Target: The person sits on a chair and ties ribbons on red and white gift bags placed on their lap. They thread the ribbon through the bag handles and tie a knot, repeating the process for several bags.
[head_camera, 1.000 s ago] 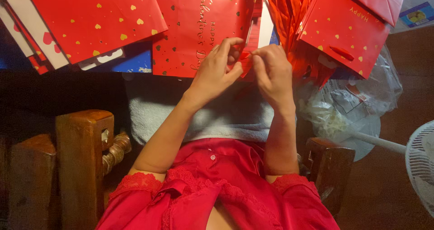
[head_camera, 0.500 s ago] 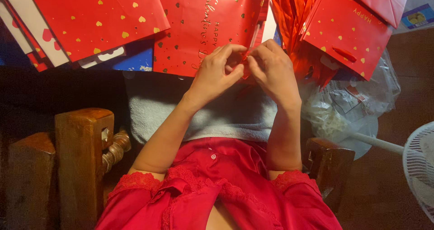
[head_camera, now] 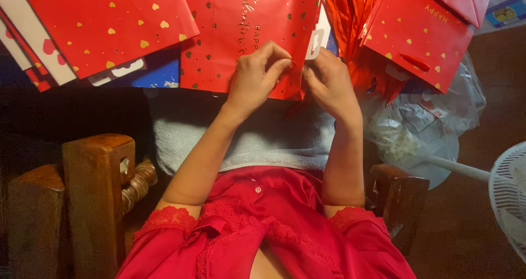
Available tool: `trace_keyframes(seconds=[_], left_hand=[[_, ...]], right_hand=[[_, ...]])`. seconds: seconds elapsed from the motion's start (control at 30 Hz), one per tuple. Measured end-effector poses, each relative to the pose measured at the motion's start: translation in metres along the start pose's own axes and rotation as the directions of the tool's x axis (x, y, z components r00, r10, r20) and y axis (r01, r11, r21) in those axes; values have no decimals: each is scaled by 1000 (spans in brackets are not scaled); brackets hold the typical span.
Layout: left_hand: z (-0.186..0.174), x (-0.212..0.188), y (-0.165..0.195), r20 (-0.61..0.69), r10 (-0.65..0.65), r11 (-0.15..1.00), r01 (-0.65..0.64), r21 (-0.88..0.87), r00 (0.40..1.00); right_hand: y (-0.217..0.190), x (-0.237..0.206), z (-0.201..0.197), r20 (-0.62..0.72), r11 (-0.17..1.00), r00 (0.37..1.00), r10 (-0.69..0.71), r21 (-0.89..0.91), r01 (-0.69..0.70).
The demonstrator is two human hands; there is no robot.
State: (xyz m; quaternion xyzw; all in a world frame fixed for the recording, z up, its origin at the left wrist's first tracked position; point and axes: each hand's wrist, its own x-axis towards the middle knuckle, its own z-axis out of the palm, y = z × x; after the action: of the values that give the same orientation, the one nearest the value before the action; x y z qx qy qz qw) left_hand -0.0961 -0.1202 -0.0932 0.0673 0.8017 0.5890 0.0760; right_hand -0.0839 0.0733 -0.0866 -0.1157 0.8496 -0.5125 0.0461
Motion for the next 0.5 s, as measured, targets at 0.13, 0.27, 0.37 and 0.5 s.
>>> trace_keyframes(seconds=[0.13,0.27,0.37,0.5], left_hand=[[-2,11,0,15,-47,971,49,-232,999],[1,8,2,13,11,899,-4,-438,1000],[15,0,10,73,28,856,13,-517,997],[38,-8,33,156,6,861,75,-503,988]], right_hand=[[4,8,-6,-15,999,999,-48,22,49],[5,-4,-13,-14,998,1000,-26,60,27],[6,-18,-28,-10,994,1000,-29,109,30],[5,-36,-57,-6,989,999,-44,140,44]])
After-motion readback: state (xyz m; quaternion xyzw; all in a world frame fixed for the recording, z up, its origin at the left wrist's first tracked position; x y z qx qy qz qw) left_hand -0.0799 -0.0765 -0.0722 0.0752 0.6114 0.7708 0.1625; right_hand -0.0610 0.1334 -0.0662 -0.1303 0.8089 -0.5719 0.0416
